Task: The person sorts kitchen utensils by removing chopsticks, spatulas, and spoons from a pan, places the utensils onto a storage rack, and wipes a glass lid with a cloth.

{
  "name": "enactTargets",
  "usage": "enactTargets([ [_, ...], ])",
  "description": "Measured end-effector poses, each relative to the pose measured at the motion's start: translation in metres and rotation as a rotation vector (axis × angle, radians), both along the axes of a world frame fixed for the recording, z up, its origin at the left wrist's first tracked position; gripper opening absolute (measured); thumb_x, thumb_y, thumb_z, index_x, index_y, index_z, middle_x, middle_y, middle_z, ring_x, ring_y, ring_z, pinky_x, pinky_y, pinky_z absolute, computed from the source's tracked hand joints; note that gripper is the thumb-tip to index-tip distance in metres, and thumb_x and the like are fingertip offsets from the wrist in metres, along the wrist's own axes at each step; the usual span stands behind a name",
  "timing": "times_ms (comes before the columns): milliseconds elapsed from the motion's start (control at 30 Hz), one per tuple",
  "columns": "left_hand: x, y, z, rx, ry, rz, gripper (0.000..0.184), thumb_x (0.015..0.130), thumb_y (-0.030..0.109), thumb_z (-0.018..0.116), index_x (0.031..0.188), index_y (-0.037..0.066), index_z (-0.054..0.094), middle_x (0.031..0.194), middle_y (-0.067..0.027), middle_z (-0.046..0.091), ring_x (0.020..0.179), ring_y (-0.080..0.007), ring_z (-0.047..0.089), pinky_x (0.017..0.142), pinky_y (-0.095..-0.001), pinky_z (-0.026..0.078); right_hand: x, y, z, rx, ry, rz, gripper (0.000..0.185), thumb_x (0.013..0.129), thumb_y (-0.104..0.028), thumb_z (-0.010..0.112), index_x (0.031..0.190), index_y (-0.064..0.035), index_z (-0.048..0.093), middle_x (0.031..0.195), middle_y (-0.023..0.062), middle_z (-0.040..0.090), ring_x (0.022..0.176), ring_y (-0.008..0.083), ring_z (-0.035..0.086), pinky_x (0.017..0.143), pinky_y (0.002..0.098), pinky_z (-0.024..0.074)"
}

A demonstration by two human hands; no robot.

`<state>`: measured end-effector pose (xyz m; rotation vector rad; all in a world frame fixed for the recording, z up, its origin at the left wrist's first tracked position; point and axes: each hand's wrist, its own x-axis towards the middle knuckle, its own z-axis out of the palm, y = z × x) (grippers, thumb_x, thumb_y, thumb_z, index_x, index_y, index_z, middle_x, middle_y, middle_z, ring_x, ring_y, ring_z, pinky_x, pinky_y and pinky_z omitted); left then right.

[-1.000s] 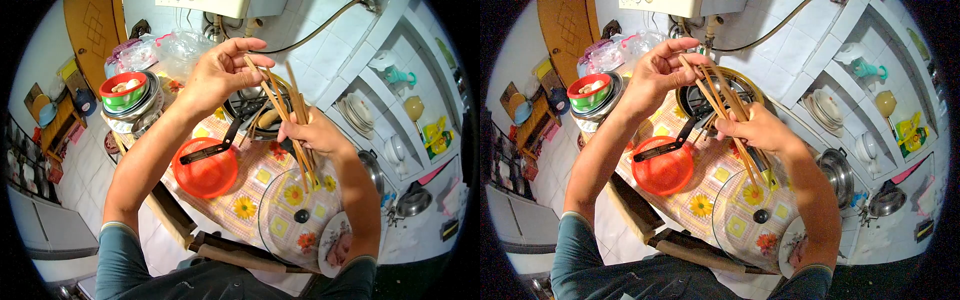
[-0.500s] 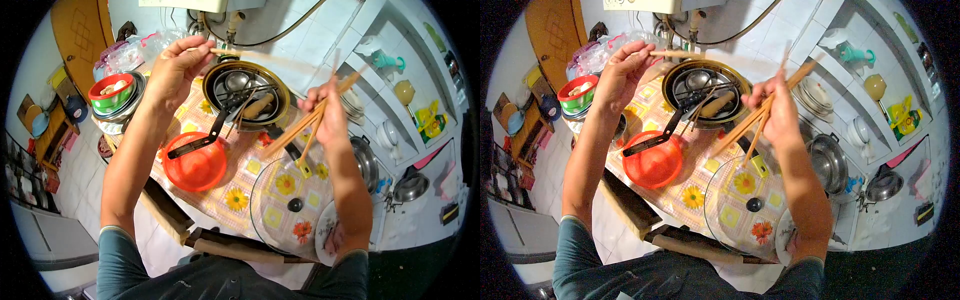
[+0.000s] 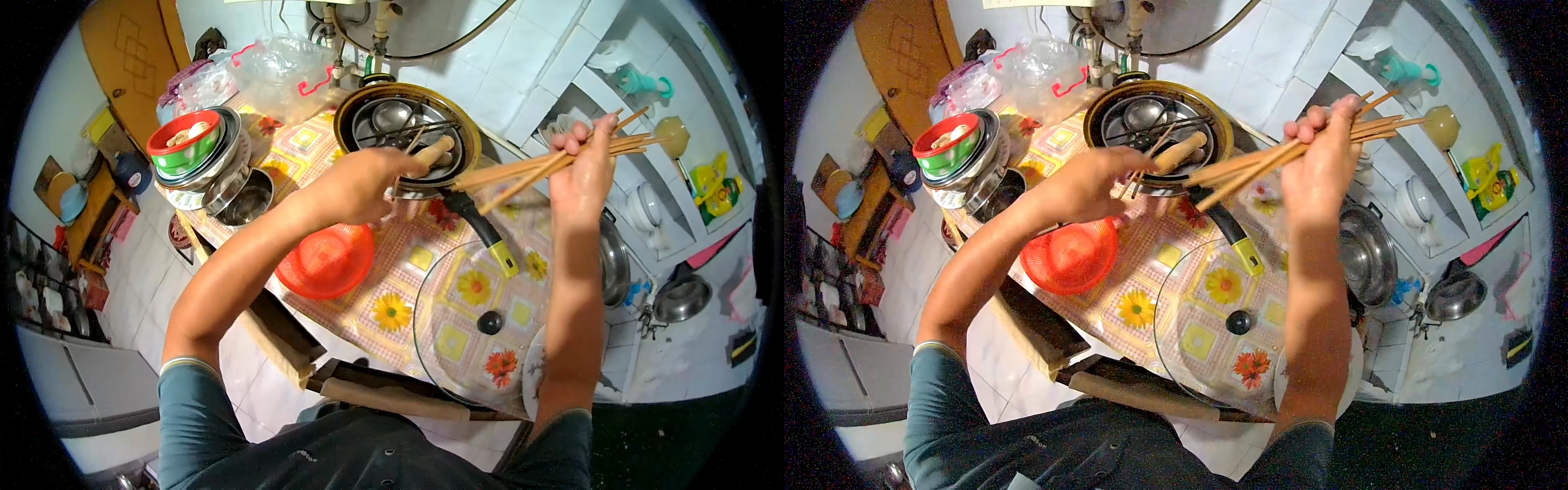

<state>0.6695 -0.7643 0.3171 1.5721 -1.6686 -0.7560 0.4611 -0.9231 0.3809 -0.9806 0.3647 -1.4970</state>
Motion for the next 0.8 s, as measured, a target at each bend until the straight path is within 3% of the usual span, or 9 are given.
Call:
enactTargets([
  [67, 0.011, -0.001, -0.03, -0.248, -0.854, -0.075, 0.047, 0.07, 0.005, 0.068, 0.116, 0.012, 0.058, 0.116, -0.0121, 0.053, 0.082, -0.0274, 0.064, 0.071, -0.037, 0.053, -0.009, -0.004, -0.005, -0.019, 0.073, 0.04, 0.024, 0.093, -0.033, 0.056, 0.088, -0.0117, 0.047, 0.065, -0.002, 0.043, 0.051, 0.0077, 0.037, 0.056, 0.0275, 0.0411],
  [100, 0.01, -0.002, -0.034, -0.142, -0.928, -0.092, 0.052, 0.068, 0.007, 0.066, 0.119, 0.013, 0.055, 0.122, -0.0137, 0.042, 0.08, -0.032, 0.062, 0.069, -0.0407, 0.053, -0.011, -0.004, -0.007, -0.041, 0.147, 0.075, 0.021, 0.093, -0.031, 0.056, 0.089, -0.0118, 0.047, 0.065, -0.0025, 0.042, 0.05, 0.0073, 0.037, 0.055, 0.0267, 0.0401],
  [133, 0.011, -0.006, -0.04, -0.142, -0.929, -0.095, 0.052, 0.068, 0.007, 0.066, 0.119, 0.013, 0.055, 0.122, -0.0137, 0.042, 0.08, -0.032, 0.062, 0.069, -0.0407, 0.053, -0.012, -0.002, -0.01, -0.039, 0.145, 0.072, 0.021, 0.093, -0.031, 0.056, 0.089, -0.0118, 0.047, 0.065, -0.0025, 0.042, 0.05, 0.0073, 0.037, 0.055, 0.0267, 0.0401],
  [200, 0.012, -0.014, -0.054, -0.419, -0.95, -0.163, 0.037, 0.069, 0.006, 0.064, 0.106, 0.008, 0.06, 0.104, -0.0137, 0.05, 0.076, -0.0306, 0.062, 0.066, -0.0394, 0.054, -0.01, 0.002, -0.015, -0.03, 0.302, 0.133, 0.02, 0.092, -0.027, 0.057, 0.092, -0.0091, 0.049, 0.063, -0.0029, 0.041, 0.05, 0.0072, 0.037, 0.054, 0.0258, 0.0394],
  [400, 0.017, -0.032, -0.058, -0.414, -0.906, -0.277, 0.011, 0.07, 0.008, 0.06, 0.08, 0.002, 0.059, 0.08, -0.0129, 0.054, 0.071, -0.0294, 0.063, 0.062, -0.0375, 0.054, 0.0, 0.01, -0.032, 0.005, 0.361, 0.198, 0.03, 0.093, -0.034, 0.054, 0.099, -0.0047, 0.051, 0.062, -0.004, 0.04, 0.051, 0.007, 0.037, 0.056, 0.0268, 0.0404],
  [733, 0.018, -0.044, -0.069, -0.422, -1.037, -0.278, 0.014, 0.072, 0.008, 0.057, 0.085, 0.004, 0.059, 0.08, -0.0128, 0.057, 0.067, -0.0276, 0.064, 0.056, -0.0369, 0.053, 0.022, 0.015, -0.058, 0.085, 0.392, 0.335, 0.031, 0.092, -0.034, 0.057, 0.101, -0.0053, 0.051, 0.061, -0.0031, 0.041, 0.05, 0.0078, 0.04, 0.054, 0.0265, 0.0414],
  [800, 0.015, -0.046, -0.068, -0.314, -1.115, -0.167, 0.01, 0.072, 0.007, 0.059, 0.078, 0.002, 0.064, 0.085, -0.0152, 0.06, 0.071, -0.0297, 0.065, 0.06, -0.0381, 0.055, 0.024, 0.017, -0.059, 0.107, 0.388, 0.346, 0.029, 0.091, -0.032, 0.058, 0.101, -0.0053, 0.051, 0.061, -0.0028, 0.042, 0.05, 0.008, 0.04, 0.053, 0.0265, 0.0419],
])
